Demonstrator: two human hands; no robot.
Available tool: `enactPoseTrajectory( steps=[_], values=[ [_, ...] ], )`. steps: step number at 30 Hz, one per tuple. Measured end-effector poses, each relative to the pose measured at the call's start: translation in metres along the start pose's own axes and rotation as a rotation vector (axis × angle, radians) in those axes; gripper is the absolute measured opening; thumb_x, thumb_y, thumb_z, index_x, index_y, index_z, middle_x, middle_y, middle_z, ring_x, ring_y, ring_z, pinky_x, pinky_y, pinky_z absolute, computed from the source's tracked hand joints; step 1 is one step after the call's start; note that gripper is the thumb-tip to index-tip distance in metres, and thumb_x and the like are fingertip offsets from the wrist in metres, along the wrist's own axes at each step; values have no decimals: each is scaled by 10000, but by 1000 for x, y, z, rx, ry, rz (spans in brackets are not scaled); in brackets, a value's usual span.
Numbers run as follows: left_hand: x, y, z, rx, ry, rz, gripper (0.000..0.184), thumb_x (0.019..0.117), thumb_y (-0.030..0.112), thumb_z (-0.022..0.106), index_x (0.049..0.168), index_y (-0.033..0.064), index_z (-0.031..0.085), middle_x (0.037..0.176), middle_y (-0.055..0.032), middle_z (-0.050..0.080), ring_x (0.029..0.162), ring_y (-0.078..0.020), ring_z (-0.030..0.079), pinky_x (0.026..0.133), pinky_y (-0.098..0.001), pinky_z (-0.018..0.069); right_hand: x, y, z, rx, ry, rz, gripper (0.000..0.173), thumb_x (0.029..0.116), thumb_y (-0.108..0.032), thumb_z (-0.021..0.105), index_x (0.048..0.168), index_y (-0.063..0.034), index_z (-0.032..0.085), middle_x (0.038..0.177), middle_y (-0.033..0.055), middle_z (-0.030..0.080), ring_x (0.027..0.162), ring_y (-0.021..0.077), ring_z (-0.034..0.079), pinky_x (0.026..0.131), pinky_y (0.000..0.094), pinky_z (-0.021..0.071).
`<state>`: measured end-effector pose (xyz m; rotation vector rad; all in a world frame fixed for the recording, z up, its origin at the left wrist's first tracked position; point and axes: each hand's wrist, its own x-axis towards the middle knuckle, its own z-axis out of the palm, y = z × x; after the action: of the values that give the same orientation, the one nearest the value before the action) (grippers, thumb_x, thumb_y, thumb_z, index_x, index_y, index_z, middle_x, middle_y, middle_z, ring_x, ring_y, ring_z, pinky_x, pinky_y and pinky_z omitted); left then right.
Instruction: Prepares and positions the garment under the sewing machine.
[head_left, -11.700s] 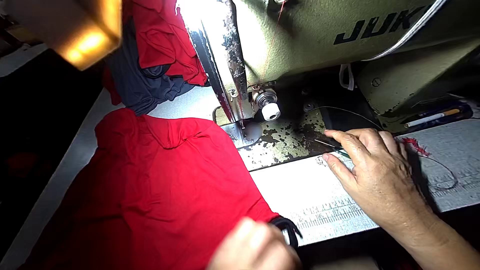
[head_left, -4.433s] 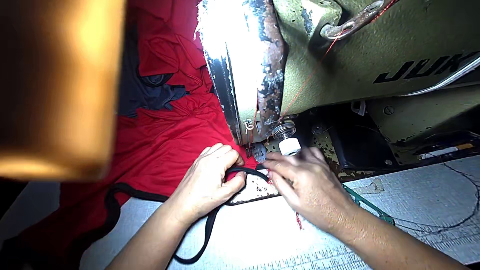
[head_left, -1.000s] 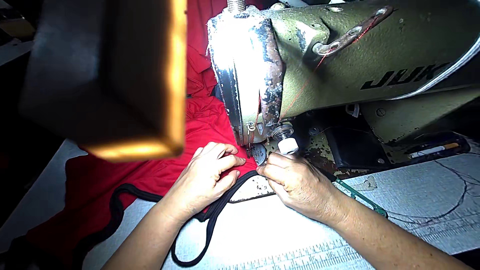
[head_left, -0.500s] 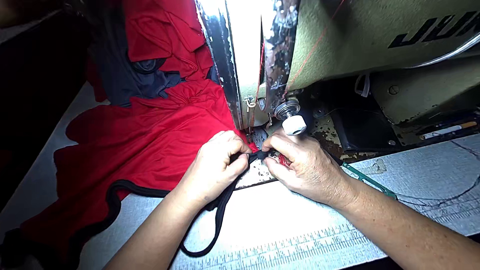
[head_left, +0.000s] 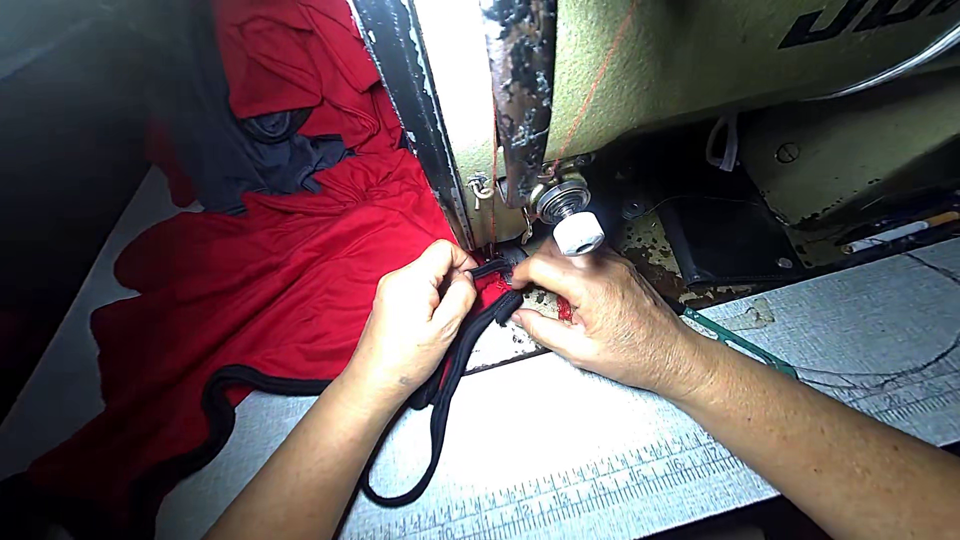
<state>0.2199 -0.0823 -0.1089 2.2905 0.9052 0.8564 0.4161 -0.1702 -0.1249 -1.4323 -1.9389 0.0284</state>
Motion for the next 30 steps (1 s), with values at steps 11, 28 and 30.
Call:
enactPoseTrajectory(
  steps=[11, 28, 30],
  values=[
    [-1, -2, 0, -38, -34, 19, 57, 906, 147, 619, 933, 143, 669, 878, 73, 616, 706, 29, 555, 601, -113, 451, -1, 2, 1, 6, -9, -13, 210, 926, -267, 622, 780, -177, 742, 819, -30, 612, 849, 108, 591, 772, 296, 461],
    [2, -13, -5, 442, -78, 91, 632, 853, 640, 574, 1230, 150, 704, 1306, -65, 638, 1276, -270, 544, 1015, -524, 415, -5, -3, -23, -3, 297, -132, 186, 932, -189, 633, 876, -113, 793, 821, 11, 671, 812, 98, 615, 757, 253, 492],
    [-1, -14, -5, 522, -154, 23, 737, 902, 731, 464, 1384, 201, 638, 1414, -68, 600, 1358, -282, 504, 1075, -553, 382, -22, 2, -64, -17, 450, -82, 186, 992, -228, 644, 1030, -94, 767, 1015, 27, 724, 985, 87, 665, 870, 244, 544]
  ],
)
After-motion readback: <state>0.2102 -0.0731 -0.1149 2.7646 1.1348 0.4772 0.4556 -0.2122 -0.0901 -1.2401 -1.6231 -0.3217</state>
